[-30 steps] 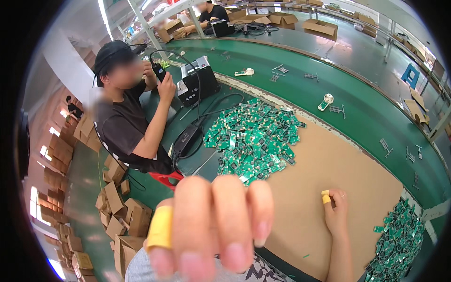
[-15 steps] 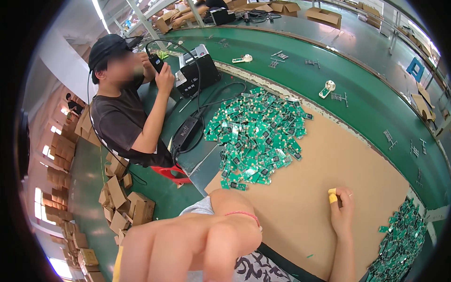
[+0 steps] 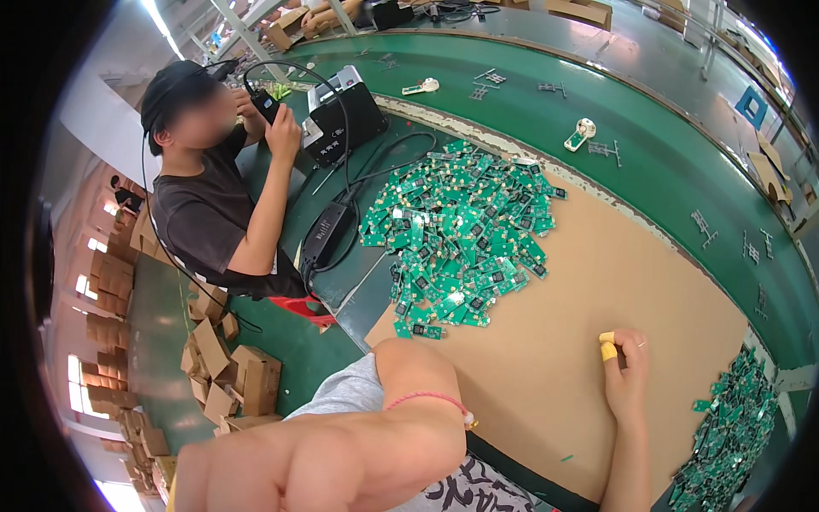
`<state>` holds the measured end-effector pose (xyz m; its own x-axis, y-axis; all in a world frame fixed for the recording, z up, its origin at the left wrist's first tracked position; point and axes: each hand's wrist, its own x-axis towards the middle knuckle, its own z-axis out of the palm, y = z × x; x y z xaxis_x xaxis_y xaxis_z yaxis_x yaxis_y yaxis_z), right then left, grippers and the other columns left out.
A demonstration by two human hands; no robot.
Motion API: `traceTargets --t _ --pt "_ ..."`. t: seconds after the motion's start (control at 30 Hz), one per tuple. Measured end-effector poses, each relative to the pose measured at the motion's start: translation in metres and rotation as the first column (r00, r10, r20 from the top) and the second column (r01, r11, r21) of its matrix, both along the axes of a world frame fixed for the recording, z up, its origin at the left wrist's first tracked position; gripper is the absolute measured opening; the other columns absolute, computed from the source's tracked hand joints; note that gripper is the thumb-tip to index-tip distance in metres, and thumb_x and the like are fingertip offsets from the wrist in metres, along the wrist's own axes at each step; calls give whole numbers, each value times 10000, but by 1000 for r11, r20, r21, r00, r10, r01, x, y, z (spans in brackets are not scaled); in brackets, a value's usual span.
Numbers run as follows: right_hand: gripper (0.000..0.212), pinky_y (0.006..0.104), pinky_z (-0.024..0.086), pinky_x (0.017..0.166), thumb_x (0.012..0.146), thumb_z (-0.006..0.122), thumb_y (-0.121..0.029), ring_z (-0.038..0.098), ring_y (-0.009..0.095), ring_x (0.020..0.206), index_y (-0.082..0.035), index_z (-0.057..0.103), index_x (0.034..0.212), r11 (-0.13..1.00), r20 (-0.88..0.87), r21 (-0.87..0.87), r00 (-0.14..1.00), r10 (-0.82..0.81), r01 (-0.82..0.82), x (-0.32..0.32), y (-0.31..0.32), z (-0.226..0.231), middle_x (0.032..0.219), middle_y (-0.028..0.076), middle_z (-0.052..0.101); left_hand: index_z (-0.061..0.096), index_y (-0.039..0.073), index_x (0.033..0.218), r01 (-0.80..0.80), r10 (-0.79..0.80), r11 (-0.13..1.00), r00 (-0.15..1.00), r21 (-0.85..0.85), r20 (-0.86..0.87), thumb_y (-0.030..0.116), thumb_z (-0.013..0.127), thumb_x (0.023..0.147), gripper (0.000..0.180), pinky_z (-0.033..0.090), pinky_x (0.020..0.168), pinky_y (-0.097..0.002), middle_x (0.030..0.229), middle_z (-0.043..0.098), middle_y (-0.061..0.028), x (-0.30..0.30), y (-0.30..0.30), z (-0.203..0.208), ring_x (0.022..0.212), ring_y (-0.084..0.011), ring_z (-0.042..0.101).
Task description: Assembling circuit boards into plastic housings on a production line.
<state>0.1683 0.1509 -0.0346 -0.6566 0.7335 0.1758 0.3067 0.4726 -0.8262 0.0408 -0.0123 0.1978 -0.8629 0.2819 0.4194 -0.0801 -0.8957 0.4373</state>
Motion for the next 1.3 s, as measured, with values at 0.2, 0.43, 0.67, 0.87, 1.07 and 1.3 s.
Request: traceTargets --t 0.2,0.43,0.67,0.87,1.07,1.3 --pt "158 276 383 776 739 474 81 467 200 869 -10 512 863 999 16 51 1000 18 -19 -1 2 1 911 74 487 551 131 832 63 48 934 953 352 -298 191 537 839 61 377 753 -255 794 531 36 -19 22 -27 780 -67 508" --pt "161 278 387 779 735 486 84 469 204 869 -10 513 863 999 -9 48 1000 14 -13 0 1 5 917 79 493 522 135 1093 122 170 846 861 519 -479 197 485 885 221 373 816 -301 926 544 47 -28 32 -39 904 -78 517" --pt "153 285 396 771 749 503 67 488 218 874 -8 528 881 999 27 48 1000 -2 0 -1 -7 10 918 92 520 504 140 1133 75 94 914 917 398 -388 201 481 889 253 374 785 -314 885 563 57 -16 17 -38 903 -92 516" --pt "103 333 422 760 784 559 -48 532 243 862 -44 589 883 987 33 161 999 21 -26 4 3 -6 893 93 581 497 140 1166 252 -2 915 783 314 -622 219 441 885 297 351 797 -320 857 549 53 -27 29 -45 859 -107 496" --pt "236 283 407 786 787 578 -72 520 160 886 -60 544 1020 890 -469 -454 839 -278 41 0 24 27 974 32 539 419 42 1224 558 -548 828 791 -46 -273 289 563 834 483 385 799 -321 1032 522 -40 -35 80 -65 961 -155 466" --pt "205 335 443 723 714 640 -70 532 190 870 -57 593 913 780 -48 623 998 -46 66 1 15 114 925 65 527 522 65 996 741 -726 395 614 -543 310 136 532 869 146 395 590 -204 786 532 5 -16 182 -165 679 -69 494"
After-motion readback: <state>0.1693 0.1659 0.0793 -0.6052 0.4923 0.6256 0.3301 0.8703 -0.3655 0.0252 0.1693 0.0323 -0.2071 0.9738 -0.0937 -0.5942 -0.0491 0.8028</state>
